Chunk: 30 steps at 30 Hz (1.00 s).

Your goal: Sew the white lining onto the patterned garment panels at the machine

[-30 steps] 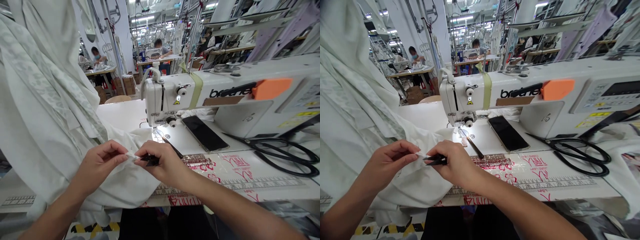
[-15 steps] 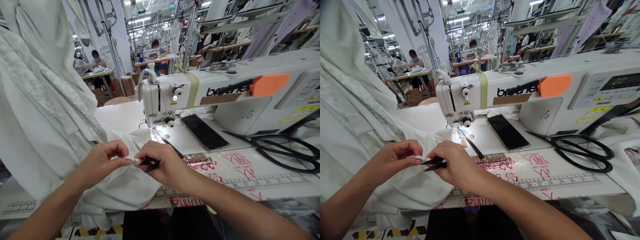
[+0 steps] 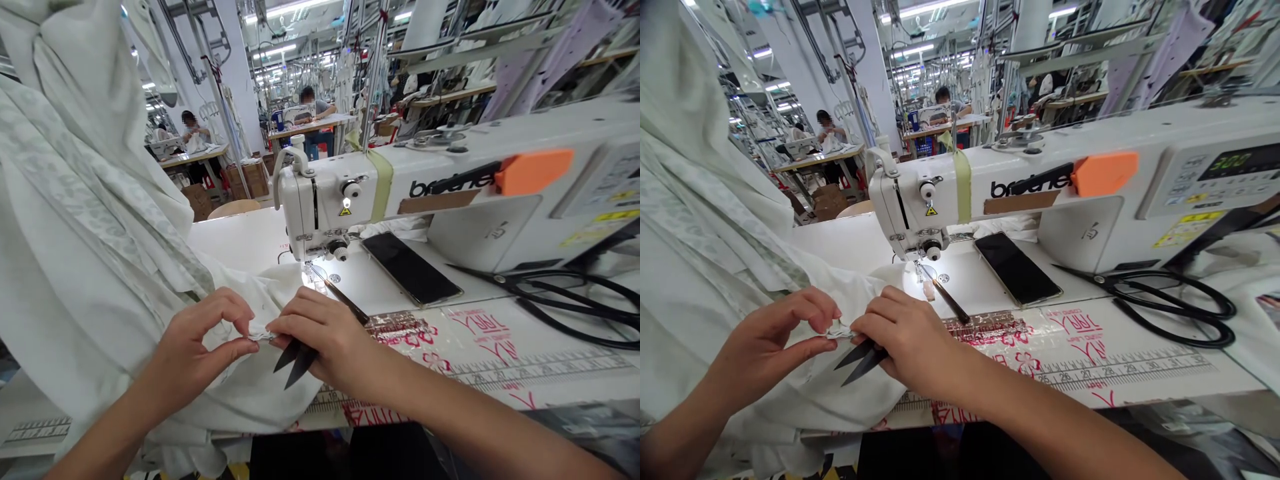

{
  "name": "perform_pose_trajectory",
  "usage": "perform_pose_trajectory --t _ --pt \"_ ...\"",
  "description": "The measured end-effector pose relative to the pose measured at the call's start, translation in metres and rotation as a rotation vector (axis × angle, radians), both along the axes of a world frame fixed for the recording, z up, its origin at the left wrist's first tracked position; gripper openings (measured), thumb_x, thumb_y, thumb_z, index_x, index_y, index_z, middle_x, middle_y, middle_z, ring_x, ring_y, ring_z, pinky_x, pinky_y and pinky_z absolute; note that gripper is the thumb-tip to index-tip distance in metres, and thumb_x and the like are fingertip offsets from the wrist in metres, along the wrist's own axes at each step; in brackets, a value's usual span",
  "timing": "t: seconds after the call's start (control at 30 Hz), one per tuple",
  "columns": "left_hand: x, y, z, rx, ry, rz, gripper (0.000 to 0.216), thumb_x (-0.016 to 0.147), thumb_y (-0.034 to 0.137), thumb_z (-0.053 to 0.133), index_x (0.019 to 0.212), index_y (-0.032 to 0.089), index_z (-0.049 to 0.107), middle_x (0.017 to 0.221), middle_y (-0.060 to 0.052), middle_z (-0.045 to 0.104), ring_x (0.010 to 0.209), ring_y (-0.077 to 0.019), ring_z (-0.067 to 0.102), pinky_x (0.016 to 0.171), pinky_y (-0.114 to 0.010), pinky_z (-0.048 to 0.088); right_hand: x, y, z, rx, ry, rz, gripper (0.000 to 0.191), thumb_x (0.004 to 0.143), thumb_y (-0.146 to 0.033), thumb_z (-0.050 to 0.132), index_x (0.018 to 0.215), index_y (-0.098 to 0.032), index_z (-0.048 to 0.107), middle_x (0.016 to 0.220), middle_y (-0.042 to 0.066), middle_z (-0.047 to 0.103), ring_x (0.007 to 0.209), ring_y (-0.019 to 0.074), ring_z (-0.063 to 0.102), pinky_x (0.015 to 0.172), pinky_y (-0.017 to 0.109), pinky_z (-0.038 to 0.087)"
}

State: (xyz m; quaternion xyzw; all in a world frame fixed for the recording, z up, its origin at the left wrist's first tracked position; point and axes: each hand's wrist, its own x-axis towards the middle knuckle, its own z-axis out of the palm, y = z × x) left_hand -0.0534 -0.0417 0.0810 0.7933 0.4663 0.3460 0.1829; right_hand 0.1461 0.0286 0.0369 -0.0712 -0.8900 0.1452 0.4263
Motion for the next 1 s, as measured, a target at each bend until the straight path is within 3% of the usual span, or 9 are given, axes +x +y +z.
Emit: perform_pose_trajectory --t 0.1,0.2,0.4,0.6,0.73,1.0 --pt "0.001 -0.002 0.0 0.086 0.055 -0.004 0.012 0.084 0.01 0.059 0.078 0.018 0.052 0.085 0.0 0.055 0.083 -0.0103 0.054 0.072 -0.022 0.042 0.0 0.0 0.0 -0.009 -0.009 0.0 0.022 0.075 -0.002 0.055 0.093 -0.013 0.058 0.08 0.005 0.059 0.075 0.016 0.046 0.066 0.027 0.041" --pt "0.001 -0.002 0.001 0.067 0.044 0.0 0.01 0.085 0.012 0.058 0.078 0.018 0.054 0.084 0.001 0.057 0.082 -0.0099 0.055 0.072 -0.021 0.043 0.0 0.0 0.001 -0.022 -0.011 0.008 0.027 0.072 0.001 0.054 0.094 -0.013 0.059 0.081 0.005 0.059 0.076 0.0161 0.047 0.066 0.027 0.041" --pt "-0.003 0.01 0.005 -0.28 0.002 0.088 0.01 0.081 0.022 0.061 0.074 0.019 0.057 0.075 0.003 0.059 0.071 -0.0094 0.054 0.064 -0.02 0.041 0.002 0.0 0.001 -0.035 -0.042 0.002 0.038 0.066 0.005 0.047 0.097 -0.012 0.061 0.082 0.006 0.06 0.078 0.0178 0.047 0.065 0.028 0.041" --pt "-0.002 0.022 0.012 -0.613 -0.046 0.044 0.013 0.077 0.027 0.065 0.085 0.019 0.059 0.076 0.003 0.056 0.071 -0.0104 0.05 0.065 -0.02 0.04 0.001 0.001 -0.001 -0.108 -0.054 -0.007 0.035 0.067 0.002 0.05 0.097 -0.012 0.062 0.083 0.006 0.062 0.08 0.0188 0.049 0.068 0.03 0.042" --pt "-0.002 0.022 0.013 -0.604 0.024 0.045 0.014 0.078 0.029 0.064 0.075 0.017 0.056 0.071 0.004 0.053 0.067 -0.0094 0.046 0.062 -0.019 0.038 -0.001 0.001 -0.002 -0.109 -0.045 -0.009 0.03 0.07 0.0 0.054 0.096 -0.012 0.062 0.081 0.006 0.062 0.079 0.0184 0.049 0.067 0.03 0.042" --pt "-0.006 0.019 0.013 -0.483 0.062 -0.022 0.014 0.081 0.027 0.061 0.073 0.016 0.054 0.073 0.002 0.055 0.069 -0.011 0.05 0.064 -0.021 0.041 -0.002 0.001 -0.003 -0.186 -0.058 -0.023 0.026 0.069 -0.003 0.063 0.092 -0.015 0.061 0.082 0.003 0.063 0.079 0.0175 0.05 0.07 0.029 0.042"
